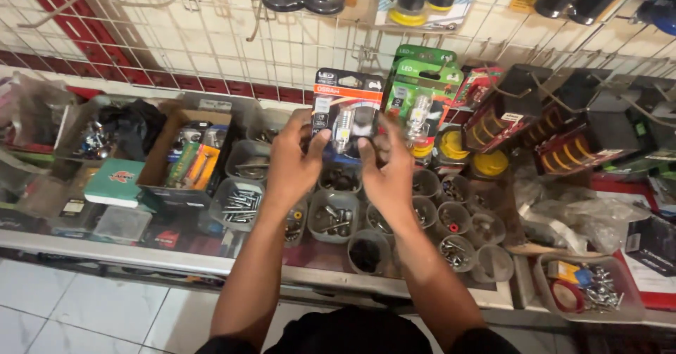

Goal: The person repeatedly picks up packaged automotive parts, such as LED bulbs and fidget spinners, from a glass display counter. They move to a wall-mounted wire rack, hang the items on hooks, and then return to the counter to repeat the process with different packages.

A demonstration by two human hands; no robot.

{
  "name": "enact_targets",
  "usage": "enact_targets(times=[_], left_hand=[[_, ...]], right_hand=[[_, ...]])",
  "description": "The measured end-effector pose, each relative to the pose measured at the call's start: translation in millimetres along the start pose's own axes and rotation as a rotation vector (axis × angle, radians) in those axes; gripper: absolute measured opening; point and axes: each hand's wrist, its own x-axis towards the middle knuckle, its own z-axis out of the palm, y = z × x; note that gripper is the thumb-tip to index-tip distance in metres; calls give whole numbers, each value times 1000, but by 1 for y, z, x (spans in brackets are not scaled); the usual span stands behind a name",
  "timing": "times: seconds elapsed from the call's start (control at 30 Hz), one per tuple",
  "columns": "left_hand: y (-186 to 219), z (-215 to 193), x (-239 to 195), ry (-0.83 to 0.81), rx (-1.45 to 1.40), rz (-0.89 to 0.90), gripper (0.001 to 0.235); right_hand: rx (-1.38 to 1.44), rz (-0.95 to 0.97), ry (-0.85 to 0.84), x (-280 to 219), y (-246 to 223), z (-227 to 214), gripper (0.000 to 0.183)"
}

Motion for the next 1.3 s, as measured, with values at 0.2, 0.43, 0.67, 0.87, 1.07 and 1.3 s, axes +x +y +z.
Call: enact_targets(times=[0.2, 0.43, 0.67, 0.87, 1.07, 1.3], left_hand=[[-25, -2, 30, -2, 176, -92, 25], [-53, 12, 64, 49, 407, 4, 25], [-53, 29, 77, 28, 365, -42, 29], [-37, 38, 69, 375, 518, 395, 42], [-39, 45, 94, 221, 537, 592, 41], [-42, 45, 113, 171, 597, 743, 33]], right_hand=[[-360, -233, 173, 0, -21, -8, 43], [-197, -286, 47, 33, -50, -5, 46], [-278, -342, 5, 64, -47, 21, 23], [-210, -430, 31, 68, -34, 22, 15], [-237, -425, 7, 65, -34, 22, 15], [-299, -464, -75, 68, -44, 8, 14]])
